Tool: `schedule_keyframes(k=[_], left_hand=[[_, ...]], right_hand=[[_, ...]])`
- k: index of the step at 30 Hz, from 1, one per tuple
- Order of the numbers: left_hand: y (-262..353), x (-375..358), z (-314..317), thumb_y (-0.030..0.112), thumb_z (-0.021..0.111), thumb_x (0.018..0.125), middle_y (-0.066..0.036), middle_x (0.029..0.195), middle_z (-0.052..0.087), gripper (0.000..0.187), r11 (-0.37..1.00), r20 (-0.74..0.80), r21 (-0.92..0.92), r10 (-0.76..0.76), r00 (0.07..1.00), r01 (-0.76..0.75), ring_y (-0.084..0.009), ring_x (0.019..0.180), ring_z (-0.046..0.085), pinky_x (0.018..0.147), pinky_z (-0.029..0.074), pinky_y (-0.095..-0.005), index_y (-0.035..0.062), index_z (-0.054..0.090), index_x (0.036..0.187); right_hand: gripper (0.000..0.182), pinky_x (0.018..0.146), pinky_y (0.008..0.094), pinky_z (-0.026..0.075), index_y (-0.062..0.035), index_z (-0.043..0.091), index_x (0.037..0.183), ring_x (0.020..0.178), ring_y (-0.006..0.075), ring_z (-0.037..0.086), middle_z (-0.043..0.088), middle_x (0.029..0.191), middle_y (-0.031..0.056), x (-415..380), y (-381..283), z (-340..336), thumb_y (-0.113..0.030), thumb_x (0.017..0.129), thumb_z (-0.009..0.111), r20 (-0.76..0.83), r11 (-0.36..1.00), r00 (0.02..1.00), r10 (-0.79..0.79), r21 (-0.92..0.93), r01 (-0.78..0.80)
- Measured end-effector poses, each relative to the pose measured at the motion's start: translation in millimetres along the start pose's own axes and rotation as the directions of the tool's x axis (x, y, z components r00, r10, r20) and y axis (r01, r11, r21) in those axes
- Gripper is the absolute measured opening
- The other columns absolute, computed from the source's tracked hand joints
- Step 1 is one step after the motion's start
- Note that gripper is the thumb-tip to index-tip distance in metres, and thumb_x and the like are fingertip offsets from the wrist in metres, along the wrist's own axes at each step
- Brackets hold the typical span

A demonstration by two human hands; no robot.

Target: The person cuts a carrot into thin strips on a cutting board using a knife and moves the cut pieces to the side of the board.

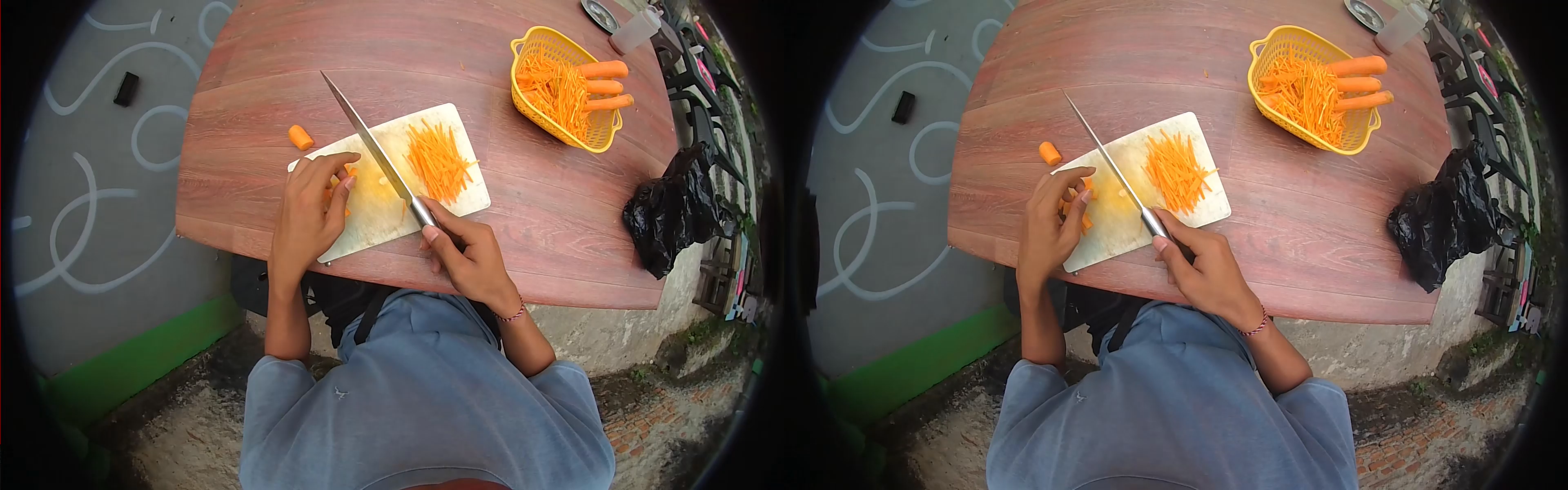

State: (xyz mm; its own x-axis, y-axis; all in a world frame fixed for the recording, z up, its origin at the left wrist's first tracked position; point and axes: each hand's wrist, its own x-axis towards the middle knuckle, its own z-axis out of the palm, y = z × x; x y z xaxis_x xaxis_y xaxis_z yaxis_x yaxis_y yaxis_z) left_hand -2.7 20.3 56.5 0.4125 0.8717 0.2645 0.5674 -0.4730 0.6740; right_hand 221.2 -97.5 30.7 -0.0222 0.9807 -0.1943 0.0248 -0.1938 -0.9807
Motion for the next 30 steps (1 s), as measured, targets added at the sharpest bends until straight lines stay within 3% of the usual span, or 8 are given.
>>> schedule_keyframes(k=[2, 4, 6, 10, 19, 21, 27, 30], left_hand=[[2, -4, 5, 0.005, 0.072, 0.095, -0.011, 0.095, 0.07, 0.02, 1.0, -0.026, -0.016, 0.011, 1.0, -0.012, -0.0277, 0.087, 0.063, 0.078, 0.05, -0.0379, 0.0034, 0.074, 0.115], [3, -11, 5, 0.004, 0.073, 0.095, -0.011, 0.094, 0.07, 0.021, 0.999, -0.05, -0.029, 0.015, 0.999, -0.017, -0.0258, 0.085, 0.063, 0.074, 0.05, -0.0358, 0.0027, 0.075, 0.116], [6, -16, 5, 0.004, 0.076, 0.093, -0.011, 0.093, 0.071, 0.017, 0.985, -0.146, -0.118, -0.145, 0.979, 0.128, -0.022, 0.08, 0.064, 0.071, 0.05, -0.033, 0.0012, 0.076, 0.11], [4, -23, 4, 0.005, 0.079, 0.092, -0.011, 0.092, 0.071, 0.019, 0.972, -0.161, -0.143, -0.209, 0.964, 0.187, -0.0193, 0.078, 0.065, 0.069, 0.05, -0.0313, 0.0013, 0.077, 0.111], [13, -6, 23, 0.015, 0.082, 0.092, -0.004, 0.097, 0.075, 0.015, 1.0, -0.071, -0.002, 0.004, 0.997, -0.004, -0.0189, 0.088, 0.066, 0.089, 0.042, -0.0341, 0.0069, 0.079, 0.105], [12, -4, 30, 0.021, 0.077, 0.095, 0.0, 0.104, 0.076, 0.014, 0.999, 0.008, 0.047, -0.006, 1.0, 0.006, -0.0219, 0.098, 0.063, 0.096, 0.034, -0.0433, 0.0105, 0.078, 0.104], [4, -6, 45, 0.019, 0.075, 0.093, 0.002, 0.108, 0.076, 0.016, 0.964, -0.2, 0.263, 0.086, 0.976, -0.031, -0.0213, 0.105, 0.061, 0.096, 0.031, -0.0484, 0.012, 0.078, 0.107], [-2, -14, 35, 0.02, 0.077, 0.092, 0.003, 0.112, 0.077, 0.017, 0.966, -0.092, 0.229, 0.148, 0.985, -0.124, -0.0206, 0.108, 0.062, 0.097, 0.031, -0.0479, 0.0121, 0.079, 0.107]], right_hand=[[0.046, 0.058, 0.0255, 0.051, 0.0021, 0.055, 0.154, 0.061, 0.0071, 0.06, 0.067, 0.085, 0.0044, -6, -3, 1, -0.011, 0.11, 0.059, 0.017, 0.99, 0.999, 0.028, 0.138, -0.03], [0.046, 0.058, 0.0259, 0.052, 0.0027, 0.054, 0.154, 0.061, 0.0074, 0.06, 0.067, 0.085, 0.0047, -16, -8, 6, -0.011, 0.111, 0.059, 0.03, 0.99, 0.998, 0.06, 0.127, -0.063], [0.047, 0.059, 0.0271, 0.052, 0.004, 0.052, 0.155, 0.062, 0.0082, 0.061, 0.066, 0.085, 0.0053, -24, -16, 10, -0.012, 0.111, 0.057, 0.06, 0.989, 0.992, 0.113, 0.089, -0.118], [0.047, 0.058, 0.0283, 0.052, 0.003, 0.052, 0.156, 0.061, 0.0094, 0.062, 0.067, 0.083, 0.0057, -35, -11, 10, -0.011, 0.111, 0.057, -0.001, 0.985, 0.986, 0.169, 0.026, -0.169], [0.047, 0.057, 0.0279, 0.052, -0.0045, 0.056, 0.156, 0.059, 0.0082, 0.061, 0.068, 0.079, 0.0053, -12, -30, -7, -0.017, 0.111, 0.059, -0.195, 0.977, 0.975, 0.104, -0.166, -0.137], [0.046, 0.058, 0.024, 0.049, -0.0035, 0.055, 0.156, 0.062, 0.0066, 0.057, 0.067, 0.085, 0.0032, -14, -32, -7, -0.015, 0.112, 0.056, -0.173, 0.979, 0.977, 0.128, -0.138, -0.153], [0.047, 0.058, 0.0275, 0.051, -0.0038, 0.056, 0.155, 0.06, 0.0078, 0.061, 0.071, 0.081, 0.0049, -18, -23, -2, -0.017, 0.11, 0.06, -0.125, 0.98, 0.983, 0.135, -0.129, -0.151], [0.047, 0.058, 0.0279, 0.051, -0.0032, 0.056, 0.155, 0.06, 0.0077, 0.061, 0.071, 0.081, 0.0055, -17, -25, 1, -0.017, 0.11, 0.06, -0.132, 0.977, 0.981, 0.144, -0.139, -0.163]])
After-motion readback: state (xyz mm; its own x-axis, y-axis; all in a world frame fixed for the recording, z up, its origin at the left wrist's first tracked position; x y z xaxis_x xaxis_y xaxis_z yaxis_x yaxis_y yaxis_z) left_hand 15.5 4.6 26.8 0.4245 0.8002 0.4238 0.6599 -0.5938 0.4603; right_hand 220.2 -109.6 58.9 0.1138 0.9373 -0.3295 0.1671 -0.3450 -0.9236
